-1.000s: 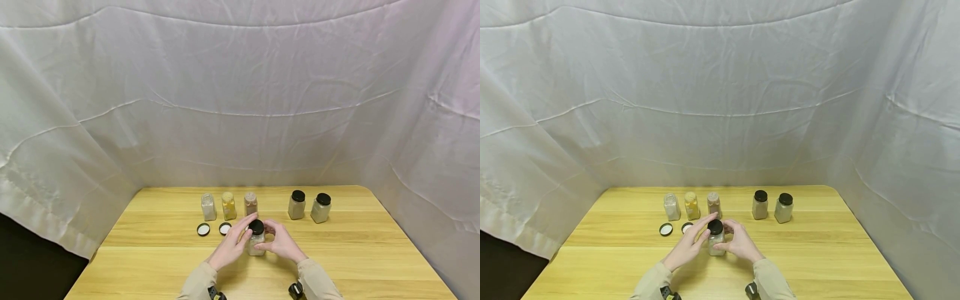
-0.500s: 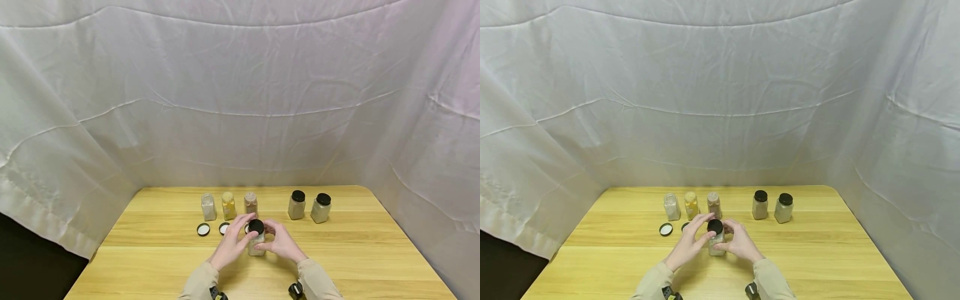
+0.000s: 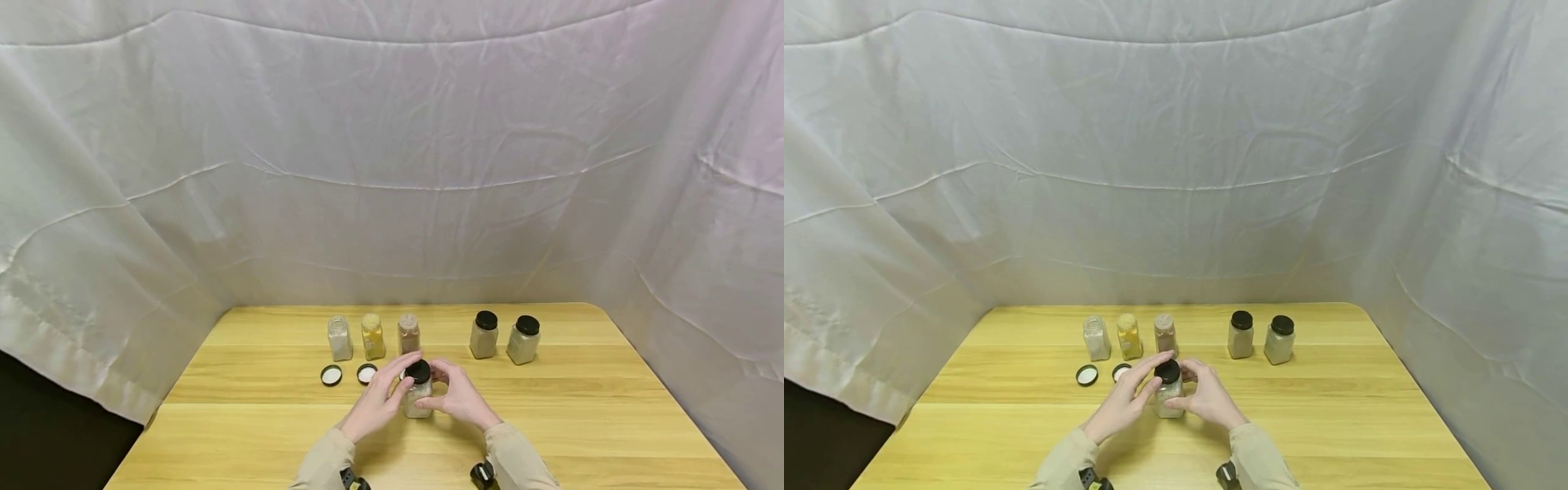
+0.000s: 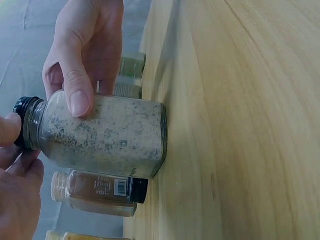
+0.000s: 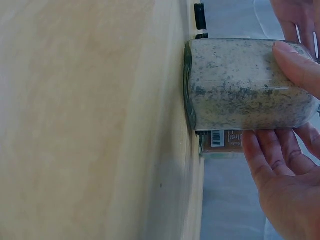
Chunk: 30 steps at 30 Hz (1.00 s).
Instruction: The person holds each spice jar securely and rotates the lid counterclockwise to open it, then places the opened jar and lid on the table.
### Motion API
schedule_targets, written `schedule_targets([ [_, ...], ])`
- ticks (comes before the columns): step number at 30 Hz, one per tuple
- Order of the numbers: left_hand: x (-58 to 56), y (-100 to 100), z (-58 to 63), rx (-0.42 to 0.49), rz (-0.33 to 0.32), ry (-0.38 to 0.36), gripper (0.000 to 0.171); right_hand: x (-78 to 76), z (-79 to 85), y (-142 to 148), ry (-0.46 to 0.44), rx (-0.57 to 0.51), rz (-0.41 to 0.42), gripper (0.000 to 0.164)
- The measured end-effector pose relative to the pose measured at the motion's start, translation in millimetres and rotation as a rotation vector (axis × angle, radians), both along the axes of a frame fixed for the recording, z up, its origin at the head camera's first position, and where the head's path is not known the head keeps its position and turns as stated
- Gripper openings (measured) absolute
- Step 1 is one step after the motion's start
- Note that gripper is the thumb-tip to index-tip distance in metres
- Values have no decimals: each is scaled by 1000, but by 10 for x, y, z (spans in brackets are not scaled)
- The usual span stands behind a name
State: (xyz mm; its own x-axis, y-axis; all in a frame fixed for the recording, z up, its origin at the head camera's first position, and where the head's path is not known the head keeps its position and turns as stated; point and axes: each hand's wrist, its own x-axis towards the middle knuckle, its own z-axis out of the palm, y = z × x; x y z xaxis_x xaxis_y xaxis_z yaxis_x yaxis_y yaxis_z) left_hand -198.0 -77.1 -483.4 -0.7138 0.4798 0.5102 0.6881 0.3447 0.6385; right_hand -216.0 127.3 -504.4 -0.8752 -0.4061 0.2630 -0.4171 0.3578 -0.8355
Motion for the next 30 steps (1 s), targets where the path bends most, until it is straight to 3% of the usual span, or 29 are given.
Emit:
schedule_targets([
  [11,-5,29,6,50,91,3,53,10,7,-7,2,-20,5,51],
  [25,8,3,25,23,-3,-35,43,-15,-18,9,27,-10,4,54],
  [30,4,23,15,38,25,-2,42,-5,-14,5,17,-13,5,52],
])
